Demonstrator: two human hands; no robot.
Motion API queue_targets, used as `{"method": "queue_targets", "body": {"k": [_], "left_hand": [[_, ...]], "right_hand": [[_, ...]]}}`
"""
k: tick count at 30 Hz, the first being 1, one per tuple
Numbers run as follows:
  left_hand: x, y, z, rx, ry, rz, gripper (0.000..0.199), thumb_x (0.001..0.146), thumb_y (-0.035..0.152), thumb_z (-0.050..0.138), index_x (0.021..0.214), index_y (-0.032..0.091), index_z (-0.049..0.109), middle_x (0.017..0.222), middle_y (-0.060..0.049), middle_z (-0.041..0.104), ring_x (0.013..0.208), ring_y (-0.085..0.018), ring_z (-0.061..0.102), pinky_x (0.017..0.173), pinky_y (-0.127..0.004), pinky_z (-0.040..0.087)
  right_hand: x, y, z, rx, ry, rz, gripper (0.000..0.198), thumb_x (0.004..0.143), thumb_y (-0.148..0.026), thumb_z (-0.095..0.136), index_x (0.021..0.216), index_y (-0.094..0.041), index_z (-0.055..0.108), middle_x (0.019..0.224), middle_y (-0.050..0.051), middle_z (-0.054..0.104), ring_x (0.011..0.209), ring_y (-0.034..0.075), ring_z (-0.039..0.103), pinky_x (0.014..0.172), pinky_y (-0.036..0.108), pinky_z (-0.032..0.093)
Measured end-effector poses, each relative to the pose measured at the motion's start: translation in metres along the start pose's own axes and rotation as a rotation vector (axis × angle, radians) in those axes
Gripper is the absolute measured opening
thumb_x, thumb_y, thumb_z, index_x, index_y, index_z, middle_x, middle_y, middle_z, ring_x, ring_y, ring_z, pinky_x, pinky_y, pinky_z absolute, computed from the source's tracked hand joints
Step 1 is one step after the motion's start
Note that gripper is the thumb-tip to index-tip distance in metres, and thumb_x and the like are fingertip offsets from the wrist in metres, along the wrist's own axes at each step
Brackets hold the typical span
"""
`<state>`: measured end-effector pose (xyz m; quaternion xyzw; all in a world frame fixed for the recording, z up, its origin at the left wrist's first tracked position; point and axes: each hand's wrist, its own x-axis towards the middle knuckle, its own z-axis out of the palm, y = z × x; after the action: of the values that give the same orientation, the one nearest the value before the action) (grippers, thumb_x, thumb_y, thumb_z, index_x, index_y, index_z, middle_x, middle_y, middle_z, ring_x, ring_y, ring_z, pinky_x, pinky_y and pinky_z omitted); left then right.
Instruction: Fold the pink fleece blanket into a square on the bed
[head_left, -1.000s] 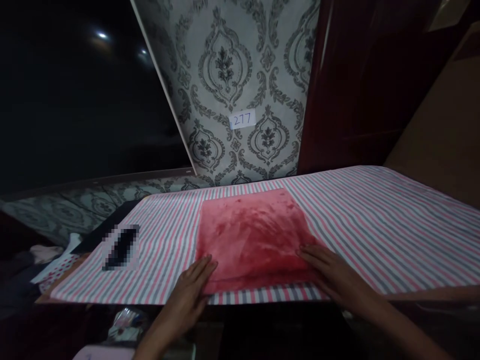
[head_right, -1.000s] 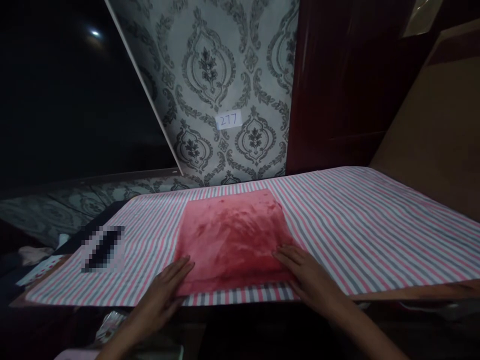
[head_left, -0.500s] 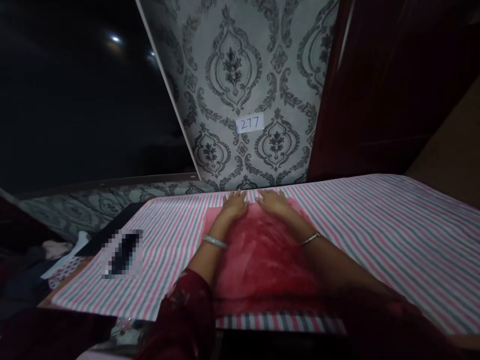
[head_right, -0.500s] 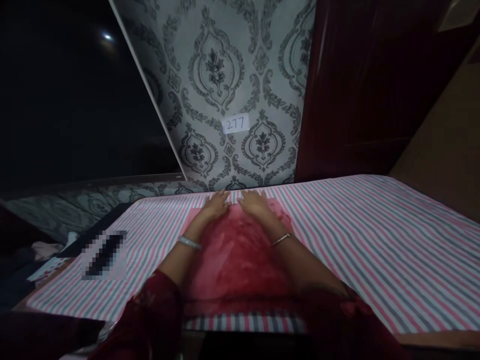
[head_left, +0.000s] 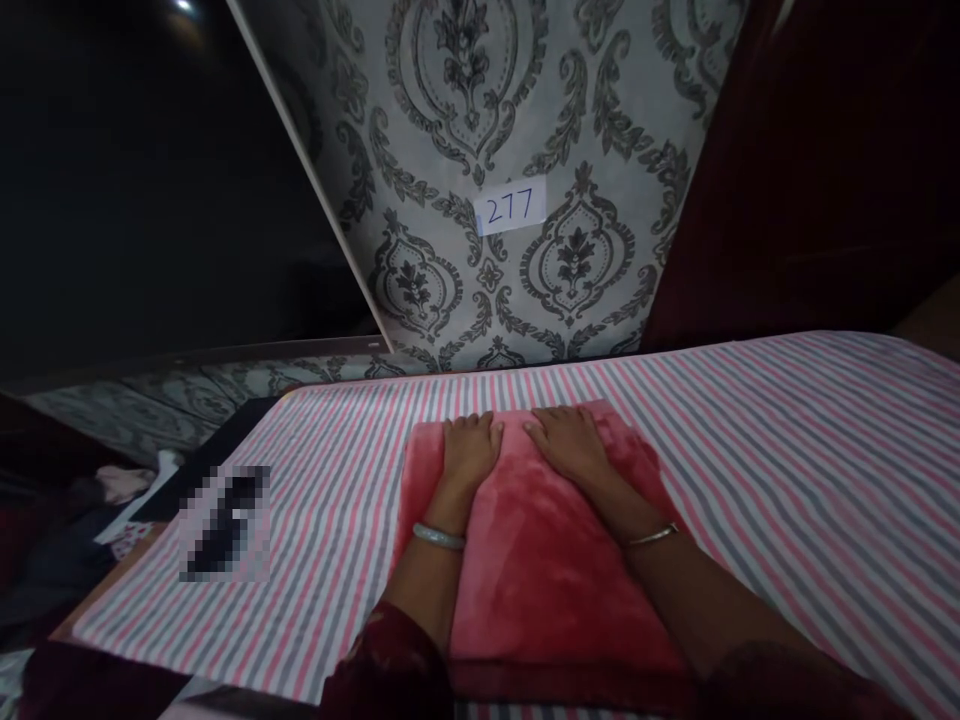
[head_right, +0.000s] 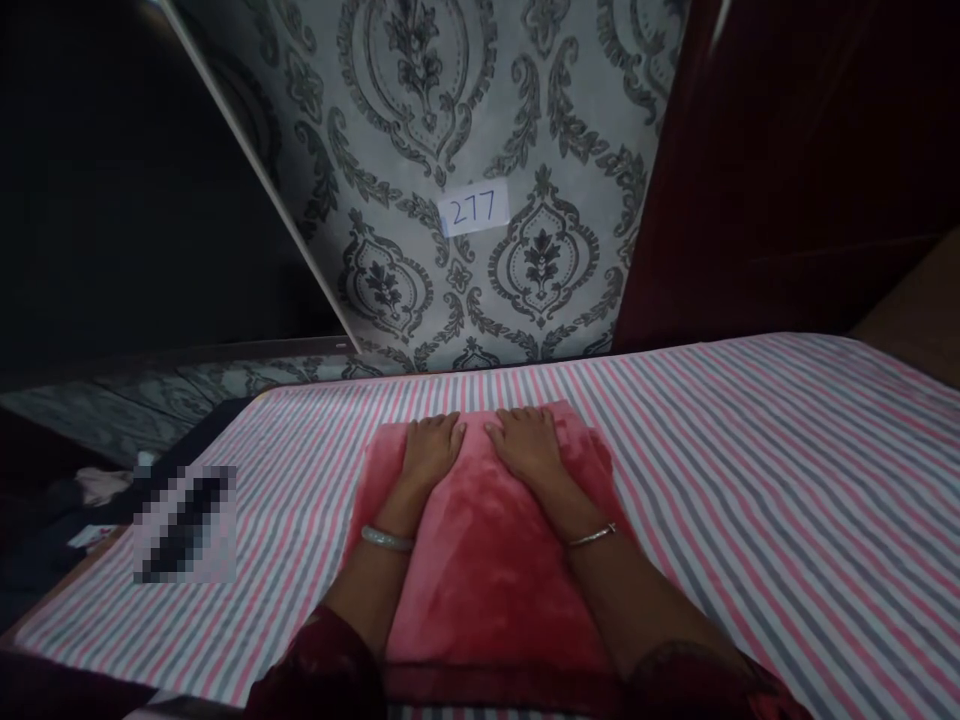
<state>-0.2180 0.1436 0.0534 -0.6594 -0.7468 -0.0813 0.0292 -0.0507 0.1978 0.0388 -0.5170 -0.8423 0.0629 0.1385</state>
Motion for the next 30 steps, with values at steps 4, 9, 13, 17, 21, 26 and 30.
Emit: {"method": "queue_targets", "body": {"k": [4,9,13,17,21,26,30], "left_hand": [[-0.003,0.002,-0.003,-0.020,0.006,-0.017,0.052,0.104,0.046,0.030,0.134,0.017,0.060,0.125,-0.016,0.069,0.122,-0.031,0.058,0.114,-0.056,0.026],[-0.006,-0.018,-0.015,0.064,0.034,-0.166,0.056,0.101,0.052,0.032,0.121,0.014,0.069,0.121,-0.020,0.070,0.123,-0.036,0.056,0.116,-0.068,0.014],[-0.003,-0.046,-0.020,-0.034,-0.046,-0.426,0.056,0.100,0.049,0.032,0.123,0.013,0.068,0.127,-0.022,0.066,0.123,-0.038,0.056,0.105,-0.059,0.038],[0.002,-0.059,-0.015,-0.078,-0.068,-0.499,0.060,0.100,0.049,0.029,0.127,0.010,0.066,0.132,-0.025,0.060,0.121,-0.040,0.059,0.096,-0.049,0.047],[0.004,-0.060,-0.011,-0.100,-0.045,-0.525,0.056,0.100,0.041,0.028,0.126,0.009,0.066,0.130,-0.026,0.061,0.116,-0.038,0.063,0.096,-0.049,0.047],[0.007,-0.067,-0.011,-0.147,-0.020,-0.524,0.052,0.100,0.037,0.030,0.122,0.009,0.068,0.130,-0.026,0.062,0.118,-0.036,0.063,0.097,-0.046,0.047],[0.009,-0.074,-0.016,-0.219,-0.028,-0.522,0.050,0.100,0.037,0.031,0.120,0.010,0.069,0.130,-0.024,0.065,0.122,-0.034,0.062,0.099,-0.043,0.047]], "right_hand": [[-0.003,0.001,-0.004,0.024,0.021,-0.014,0.045,0.104,-0.041,0.034,0.125,-0.018,0.066,0.125,0.015,0.069,0.120,0.030,0.058,0.109,0.047,0.029],[-0.005,0.011,-0.014,0.025,0.077,0.045,0.046,0.104,-0.038,0.031,0.111,-0.016,0.071,0.117,0.016,0.071,0.117,0.031,0.058,0.113,0.055,0.021],[-0.004,0.019,-0.015,0.017,0.044,0.092,0.046,0.103,-0.038,0.033,0.109,-0.017,0.073,0.119,0.014,0.072,0.118,0.032,0.057,0.109,0.054,0.026],[-0.003,0.021,-0.014,0.003,0.019,0.132,0.048,0.103,-0.041,0.032,0.108,-0.018,0.074,0.116,0.014,0.072,0.114,0.030,0.060,0.102,0.048,0.033],[-0.003,0.019,-0.016,-0.015,0.029,0.158,0.047,0.102,-0.041,0.034,0.107,-0.018,0.075,0.114,0.014,0.073,0.112,0.029,0.061,0.098,0.043,0.035],[-0.003,0.019,-0.018,-0.011,0.042,0.151,0.047,0.102,-0.042,0.035,0.104,-0.017,0.075,0.110,0.015,0.073,0.109,0.027,0.062,0.095,0.039,0.035],[-0.004,0.020,-0.025,0.023,0.046,0.142,0.044,0.102,-0.038,0.037,0.105,-0.016,0.075,0.111,0.014,0.073,0.109,0.025,0.063,0.096,0.036,0.036]]}}
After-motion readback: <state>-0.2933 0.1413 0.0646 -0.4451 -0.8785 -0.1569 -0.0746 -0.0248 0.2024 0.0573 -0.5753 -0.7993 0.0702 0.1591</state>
